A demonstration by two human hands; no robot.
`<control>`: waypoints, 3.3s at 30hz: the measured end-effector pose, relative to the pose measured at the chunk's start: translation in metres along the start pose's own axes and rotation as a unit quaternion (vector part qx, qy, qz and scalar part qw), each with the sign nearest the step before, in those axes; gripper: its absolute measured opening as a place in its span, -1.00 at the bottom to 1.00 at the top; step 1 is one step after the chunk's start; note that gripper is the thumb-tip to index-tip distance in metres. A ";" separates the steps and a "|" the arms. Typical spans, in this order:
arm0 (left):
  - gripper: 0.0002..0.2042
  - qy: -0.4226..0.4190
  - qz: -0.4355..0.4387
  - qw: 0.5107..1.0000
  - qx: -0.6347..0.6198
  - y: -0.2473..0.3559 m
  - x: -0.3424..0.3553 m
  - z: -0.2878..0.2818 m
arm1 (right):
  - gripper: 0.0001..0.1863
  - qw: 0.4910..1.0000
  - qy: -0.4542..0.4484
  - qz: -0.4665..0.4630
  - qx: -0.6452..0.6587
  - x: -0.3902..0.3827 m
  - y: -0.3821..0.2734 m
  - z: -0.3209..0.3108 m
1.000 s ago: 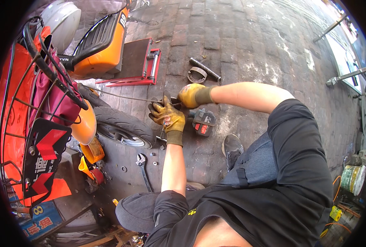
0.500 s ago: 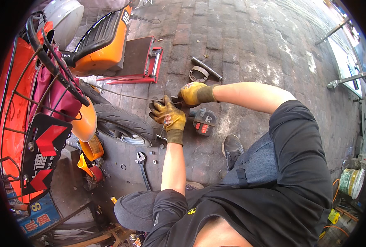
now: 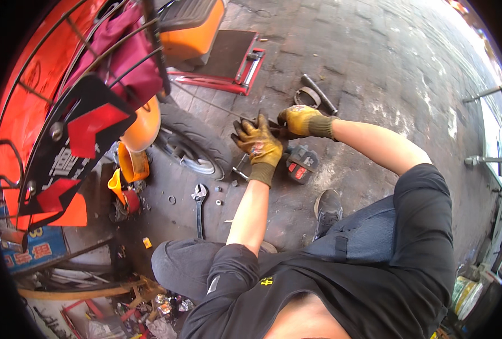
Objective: The person puts on gloves, retrieves a socket and an impact wrench, then works on the rear wheel of an orange scooter. They remove the wheel cover and disassemble the brake assembly, handling the brake drum and related components.
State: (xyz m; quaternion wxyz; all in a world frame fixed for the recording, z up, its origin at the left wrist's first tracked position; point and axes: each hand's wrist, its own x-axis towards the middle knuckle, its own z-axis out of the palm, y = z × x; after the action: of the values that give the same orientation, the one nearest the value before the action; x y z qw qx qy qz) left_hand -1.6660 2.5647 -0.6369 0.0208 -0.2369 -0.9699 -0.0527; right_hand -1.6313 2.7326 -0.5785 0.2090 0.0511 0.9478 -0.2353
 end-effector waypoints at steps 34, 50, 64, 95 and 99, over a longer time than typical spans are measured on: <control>-0.15 0.004 -0.010 0.999 -0.031 0.000 0.001 0.007 | -0.62 0.998 0.063 0.010 -0.005 -0.004 0.005 0.021; -0.18 0.043 -0.003 0.997 -0.061 -0.004 -0.002 0.010 | -0.56 0.991 0.062 0.023 0.113 -0.006 0.007 0.016; -0.14 0.044 0.002 0.999 -0.027 -0.008 -0.002 0.023 | -0.53 0.998 0.032 -0.039 0.047 -0.002 0.018 0.018; -0.20 0.026 0.002 0.999 -0.033 -0.010 -0.004 0.020 | -0.49 0.998 0.033 -0.028 0.053 -0.016 -0.004 0.002; -0.17 0.044 0.001 0.998 -0.049 -0.011 -0.005 0.023 | -0.49 1.000 0.006 0.001 0.019 -0.016 -0.004 0.003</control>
State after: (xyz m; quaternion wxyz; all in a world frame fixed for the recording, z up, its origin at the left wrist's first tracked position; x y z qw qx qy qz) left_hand -1.6668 2.5551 -0.6608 0.0520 -0.2363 -0.9639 -0.1109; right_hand -1.6167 2.7279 -0.5728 0.2021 0.0573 0.9445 -0.2524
